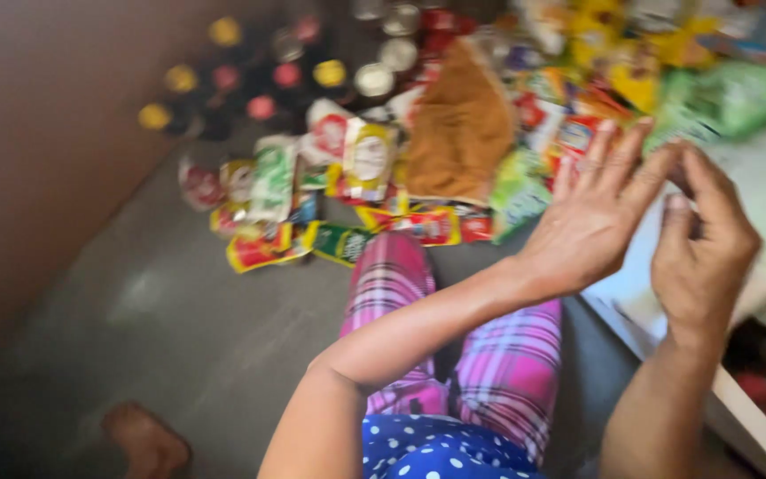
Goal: Wiping grocery cans and bottles with a cloth and placing them into a styrofoam storage box.
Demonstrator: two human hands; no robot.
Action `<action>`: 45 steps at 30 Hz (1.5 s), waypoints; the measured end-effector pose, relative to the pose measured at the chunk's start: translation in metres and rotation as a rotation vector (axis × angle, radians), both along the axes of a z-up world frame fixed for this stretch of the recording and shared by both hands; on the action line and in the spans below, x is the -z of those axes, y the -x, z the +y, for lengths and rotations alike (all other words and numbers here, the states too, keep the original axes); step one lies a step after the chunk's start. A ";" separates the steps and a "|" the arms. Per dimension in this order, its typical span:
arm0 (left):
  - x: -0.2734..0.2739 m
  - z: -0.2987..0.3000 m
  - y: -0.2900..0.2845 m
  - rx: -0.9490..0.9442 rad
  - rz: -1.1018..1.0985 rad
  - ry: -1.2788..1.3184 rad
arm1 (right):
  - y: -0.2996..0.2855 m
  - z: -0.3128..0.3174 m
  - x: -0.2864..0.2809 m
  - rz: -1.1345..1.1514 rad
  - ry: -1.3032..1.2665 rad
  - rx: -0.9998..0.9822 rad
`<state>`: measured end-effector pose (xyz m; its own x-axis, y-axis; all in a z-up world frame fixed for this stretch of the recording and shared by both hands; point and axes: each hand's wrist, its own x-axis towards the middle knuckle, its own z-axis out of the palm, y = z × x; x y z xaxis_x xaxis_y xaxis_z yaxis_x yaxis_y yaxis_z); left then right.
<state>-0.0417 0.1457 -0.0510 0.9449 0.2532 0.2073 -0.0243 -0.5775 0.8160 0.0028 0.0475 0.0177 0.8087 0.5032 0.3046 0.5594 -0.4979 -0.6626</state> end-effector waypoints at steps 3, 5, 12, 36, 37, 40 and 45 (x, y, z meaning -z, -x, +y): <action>0.019 0.071 0.027 -0.106 0.067 -0.069 | 0.007 0.064 0.036 0.060 0.009 -0.123; 0.028 0.113 0.044 -0.212 -0.004 0.002 | 0.014 0.108 0.051 0.060 0.060 -0.205; 0.072 0.241 0.085 -0.475 0.039 -0.119 | 0.032 0.227 0.115 0.177 0.063 -0.409; 0.238 0.464 0.238 -1.165 0.093 0.210 | 0.021 0.146 0.311 -0.147 0.745 -0.169; 0.236 0.457 0.241 -1.195 0.062 0.079 | 0.017 0.149 0.307 -0.012 0.683 -0.134; 0.170 0.424 0.241 -1.178 -0.150 0.057 | -0.028 0.110 0.343 0.227 0.472 -0.110; 0.119 0.357 0.255 -0.881 -0.602 0.707 | 0.017 0.158 0.162 0.700 -0.032 -0.068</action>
